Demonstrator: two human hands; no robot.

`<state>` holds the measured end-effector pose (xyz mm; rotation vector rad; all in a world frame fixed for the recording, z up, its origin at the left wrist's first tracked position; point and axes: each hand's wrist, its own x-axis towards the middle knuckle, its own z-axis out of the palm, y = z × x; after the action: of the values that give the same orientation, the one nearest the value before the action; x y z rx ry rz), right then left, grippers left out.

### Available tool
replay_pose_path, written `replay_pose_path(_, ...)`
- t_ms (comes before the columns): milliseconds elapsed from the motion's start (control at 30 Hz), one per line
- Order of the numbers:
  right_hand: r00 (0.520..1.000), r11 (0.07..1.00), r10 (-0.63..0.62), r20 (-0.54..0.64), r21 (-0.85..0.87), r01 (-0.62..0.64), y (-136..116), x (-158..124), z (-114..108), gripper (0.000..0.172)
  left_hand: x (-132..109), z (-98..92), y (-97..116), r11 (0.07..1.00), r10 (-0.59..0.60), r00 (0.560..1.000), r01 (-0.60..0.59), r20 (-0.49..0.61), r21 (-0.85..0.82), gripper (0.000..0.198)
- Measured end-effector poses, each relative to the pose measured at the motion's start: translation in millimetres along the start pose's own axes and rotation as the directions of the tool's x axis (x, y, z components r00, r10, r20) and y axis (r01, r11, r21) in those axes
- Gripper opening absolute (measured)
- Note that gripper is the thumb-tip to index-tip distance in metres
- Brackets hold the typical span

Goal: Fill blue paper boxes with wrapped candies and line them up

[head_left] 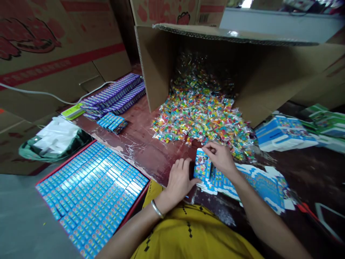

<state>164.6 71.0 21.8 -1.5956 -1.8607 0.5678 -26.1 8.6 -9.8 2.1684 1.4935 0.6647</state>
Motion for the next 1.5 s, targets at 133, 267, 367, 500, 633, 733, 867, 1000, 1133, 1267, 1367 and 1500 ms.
replay_pose_path(133,0.988,0.907,0.152,0.026,0.393,-0.15,-22.0,-5.0,2.8,0.024,-2.7,-8.7,10.9,0.982,0.012,0.997,-0.025,-0.07,-0.189,0.077)
replay_pose_path(267,0.977,0.815,0.205,0.055,0.543,-0.201,-41.0,-14.6,8.3,0.026,4.2,-21.9,13.8,0.904,-0.077,0.996,0.047,-0.055,-0.425,0.064)
replay_pose_path(367,0.985,0.799,0.079,0.152,0.582,-0.154,-49.0,-24.5,8.3,0.028,10.0,-36.1,7.6,0.6,-0.072,0.991,0.136,0.116,-0.788,0.058)
replay_pose_path(500,0.929,0.818,-0.104,0.356,0.562,-0.123,-54.9,-30.9,1.1,0.033,9.1,-51.2,-6.1,0.124,0.047,0.953,0.291,0.298,-0.949,0.048)
replay_pose_path(633,0.802,0.838,-0.112,0.587,0.489,-0.24,-59.8,-21.3,-16.6,0.026,1.2,-58.5,-13.7,0.149,0.166,0.911,0.355,0.377,-0.923,0.047)
replay_pose_path(733,0.634,0.884,-0.146,0.759,0.388,-0.261,-63.0,-11.8,-27.9,0.023,-2.0,-63.9,-13.1,0.306,0.235,0.889,0.316,0.392,-0.898,0.047)
replay_pose_path(867,0.743,0.867,-0.092,0.663,0.42,-0.268,-65.0,-10.7,-23.7,0.028,-2.2,-65.8,-9.4,0.388,0.152,0.926,0.267,0.347,-0.882,0.04)
replay_pose_path(1000,0.9,0.76,0.002,0.436,0.584,-0.284,-63.6,-18.8,-7.2,0.026,-1.2,-57.0,-6.8,0.343,-0.045,0.967,0.249,0.249,-0.906,0.033)
replay_pose_path(1133,0.983,0.762,0.067,0.169,0.628,-0.159,-62.0,-25.7,7.8,0.039,-0.2,-46.6,-3.2,0.284,-0.261,0.96,0.177,0.101,-0.942,0.031)
replay_pose_path(1267,0.989,0.837,0.055,0.14,0.534,-0.122,-61.1,-32.3,23.6,0.024,0.2,-37.4,2.6,0.265,-0.381,0.925,0.119,0.01,-0.957,0.023)
replay_pose_path(1367,0.996,0.873,0.083,0.023,0.48,-0.084,-61.8,-35.6,34.4,0.03,0.6,-33.5,5.9,0.287,-0.451,0.89,0.071,-0.07,-0.955,0.023)
replay_pose_path(1500,0.993,0.828,0.104,-0.056,0.558,-0.055,-64.7,-36.3,44.3,0.026,-0.2,-34.5,5.8,0.423,-0.474,0.844,-0.031,-0.25,-0.906,0.054)
